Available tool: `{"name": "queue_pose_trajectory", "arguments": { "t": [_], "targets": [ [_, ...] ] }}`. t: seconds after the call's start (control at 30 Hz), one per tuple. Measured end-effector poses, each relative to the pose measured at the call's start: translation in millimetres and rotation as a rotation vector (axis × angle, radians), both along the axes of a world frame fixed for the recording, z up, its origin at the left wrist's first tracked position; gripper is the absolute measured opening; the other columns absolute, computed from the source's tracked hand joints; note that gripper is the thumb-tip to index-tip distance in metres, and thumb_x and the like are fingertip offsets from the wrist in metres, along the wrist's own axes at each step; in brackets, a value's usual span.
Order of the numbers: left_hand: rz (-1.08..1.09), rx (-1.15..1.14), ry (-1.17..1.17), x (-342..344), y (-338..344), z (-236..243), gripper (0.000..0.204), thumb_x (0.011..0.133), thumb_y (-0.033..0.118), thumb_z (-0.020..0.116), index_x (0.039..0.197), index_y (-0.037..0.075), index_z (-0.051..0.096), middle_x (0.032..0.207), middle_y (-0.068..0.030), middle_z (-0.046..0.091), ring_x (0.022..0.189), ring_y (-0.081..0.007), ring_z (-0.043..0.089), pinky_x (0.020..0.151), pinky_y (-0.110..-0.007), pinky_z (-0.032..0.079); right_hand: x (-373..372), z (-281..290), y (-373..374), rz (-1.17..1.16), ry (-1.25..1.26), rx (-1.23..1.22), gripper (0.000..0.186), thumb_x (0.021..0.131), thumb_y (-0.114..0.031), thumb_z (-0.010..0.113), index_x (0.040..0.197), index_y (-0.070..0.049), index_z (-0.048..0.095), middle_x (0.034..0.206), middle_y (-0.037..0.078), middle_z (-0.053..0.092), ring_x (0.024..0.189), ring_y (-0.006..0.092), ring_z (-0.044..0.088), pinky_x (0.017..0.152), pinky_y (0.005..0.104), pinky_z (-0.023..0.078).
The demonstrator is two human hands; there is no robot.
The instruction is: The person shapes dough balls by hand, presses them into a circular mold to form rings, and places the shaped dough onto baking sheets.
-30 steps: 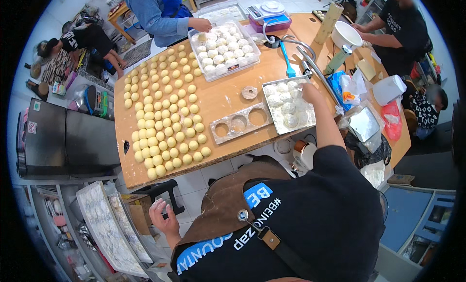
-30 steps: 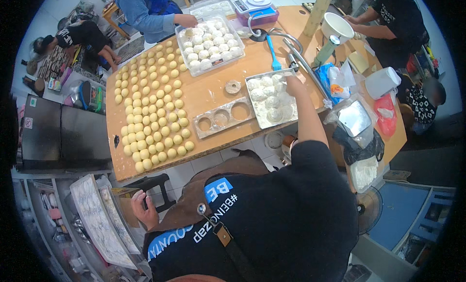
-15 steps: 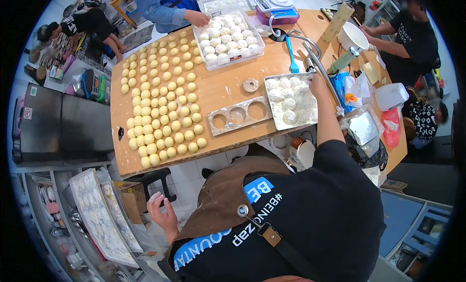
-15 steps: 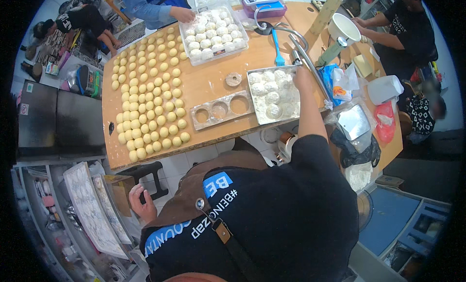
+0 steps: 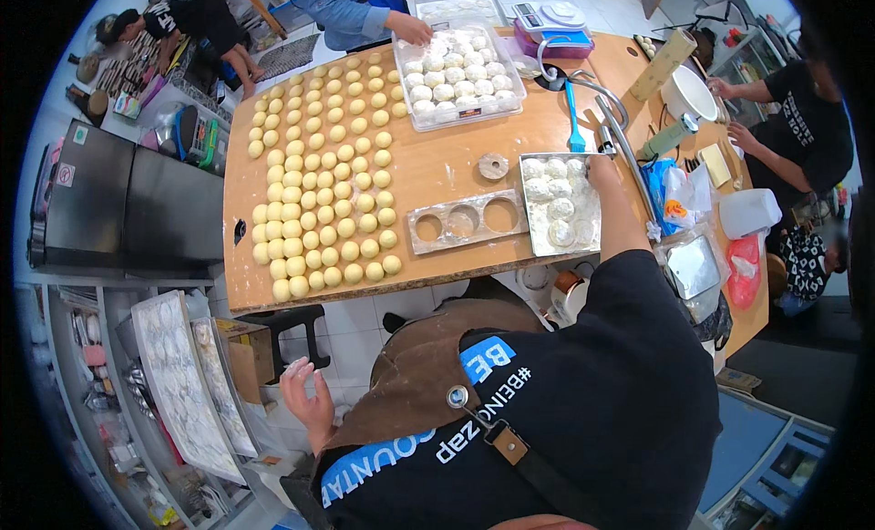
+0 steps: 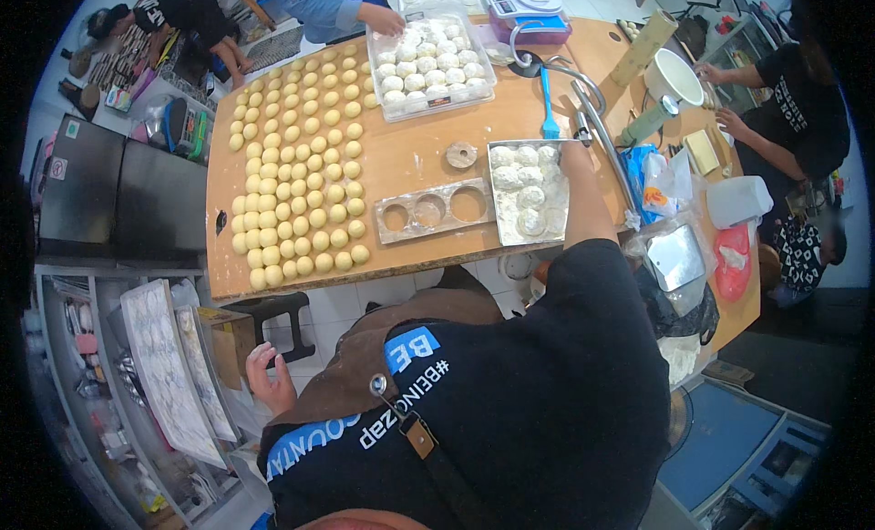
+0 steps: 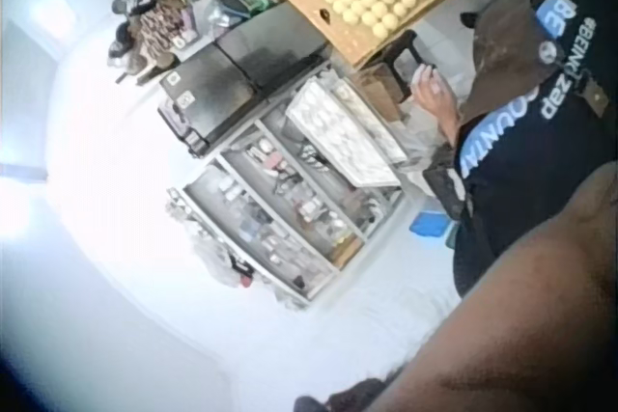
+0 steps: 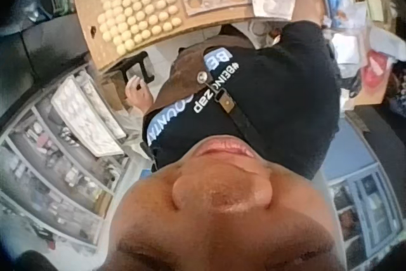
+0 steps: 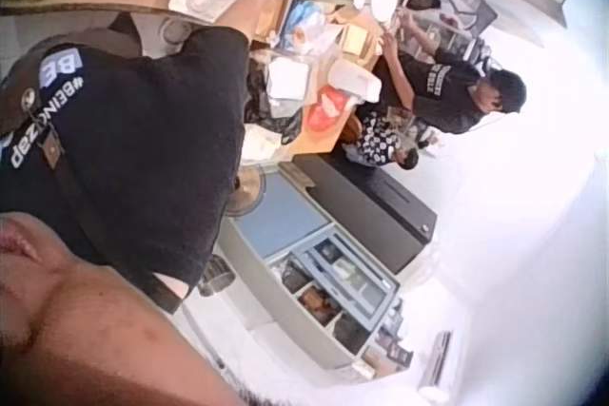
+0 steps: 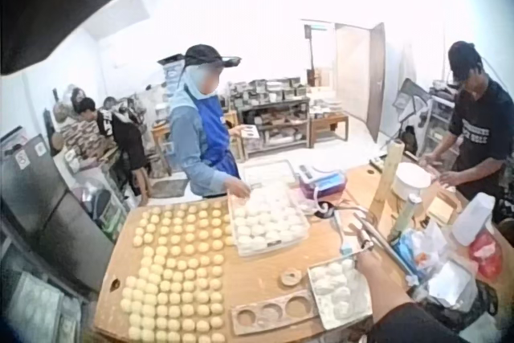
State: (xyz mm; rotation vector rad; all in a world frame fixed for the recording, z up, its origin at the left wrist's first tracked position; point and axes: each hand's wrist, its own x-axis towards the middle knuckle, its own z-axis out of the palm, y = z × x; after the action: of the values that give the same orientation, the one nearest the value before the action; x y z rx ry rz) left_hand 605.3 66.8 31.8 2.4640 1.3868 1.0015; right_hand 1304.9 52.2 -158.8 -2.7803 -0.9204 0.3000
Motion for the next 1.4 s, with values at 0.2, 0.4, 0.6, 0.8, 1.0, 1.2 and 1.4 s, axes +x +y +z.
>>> {"name": "queue_pose_trajectory", "arguments": {
  "t": [0.2,0.4,0.6,0.8,1.0,1.2,1.4],
  "targets": [
    [0.009,-0.018,-0.042,-2,4,-3,0.015,0.077,0.003,0.063,0.091,0.004,0.060,0.096,-0.0127,0.063,0.089,-0.0313,0.059,0.081,-0.039,0.045,14,16,0,0.101,-0.192,0.113,0.014,0.072,-0.007,0.058,0.081,-0.002,0.066,0.084,0.023,0.064,0.083,0.0381,0.063,0.074,0.0444,0.050],
    [-0.034,0.027,-0.065,-6,23,3,0.017,0.072,0.004,0.066,0.089,0.007,0.063,0.095,-0.0087,0.064,0.087,-0.0273,0.060,0.076,-0.037,0.047,15,40,-2,0.254,-0.162,0.236,0.012,0.070,-0.007,0.061,0.077,0.001,0.067,0.077,0.021,0.065,0.072,0.0344,0.064,0.067,0.0413,0.050],
    [0.013,0.061,-0.129,-37,28,-2,0.016,0.072,0.007,0.068,0.087,0.008,0.063,0.095,-0.0060,0.064,0.086,-0.0238,0.061,0.072,-0.035,0.047,-139,122,126,0.639,0.081,0.417,0.016,0.068,-0.004,0.065,0.083,0.002,0.068,0.075,0.017,0.067,0.069,0.0228,0.065,0.066,0.0323,0.050],
    [0.132,0.056,-0.157,-109,20,-9,0.014,0.072,0.009,0.068,0.085,0.009,0.063,0.094,-0.0055,0.064,0.086,-0.0236,0.061,0.072,-0.035,0.047,-411,209,248,1.130,0.206,0.480,0.014,0.075,-0.009,0.063,0.085,-0.001,0.067,0.080,0.014,0.066,0.073,0.0244,0.064,0.068,0.0329,0.050],
    [0.368,0.109,-0.200,-219,3,-22,0.015,0.071,0.006,0.068,0.085,0.008,0.063,0.094,-0.0059,0.065,0.086,-0.0248,0.061,0.075,-0.035,0.047,-672,273,324,1.609,0.264,0.614,0.015,0.076,-0.013,0.062,0.084,-0.001,0.064,0.080,0.016,0.063,0.075,0.0303,0.062,0.068,0.0349,0.049],
    [0.603,0.113,-0.182,-314,-17,-17,0.016,0.072,0.007,0.069,0.086,0.008,0.063,0.094,-0.0078,0.065,0.084,-0.0265,0.060,0.075,-0.036,0.046,-852,299,368,1.753,0.193,0.716,0.012,0.076,-0.011,0.061,0.083,-0.002,0.065,0.080,0.016,0.064,0.077,0.0333,0.062,0.069,0.0385,0.049],
    [0.753,0.105,-0.195,-381,-36,-18,0.017,0.071,0.006,0.069,0.086,0.008,0.063,0.093,-0.0078,0.064,0.085,-0.0266,0.060,0.074,-0.037,0.046,-934,271,413,1.888,0.058,0.612,0.011,0.073,-0.007,0.059,0.080,-0.003,0.067,0.080,0.017,0.066,0.079,0.0336,0.064,0.072,0.0402,0.050]
  ]
}}
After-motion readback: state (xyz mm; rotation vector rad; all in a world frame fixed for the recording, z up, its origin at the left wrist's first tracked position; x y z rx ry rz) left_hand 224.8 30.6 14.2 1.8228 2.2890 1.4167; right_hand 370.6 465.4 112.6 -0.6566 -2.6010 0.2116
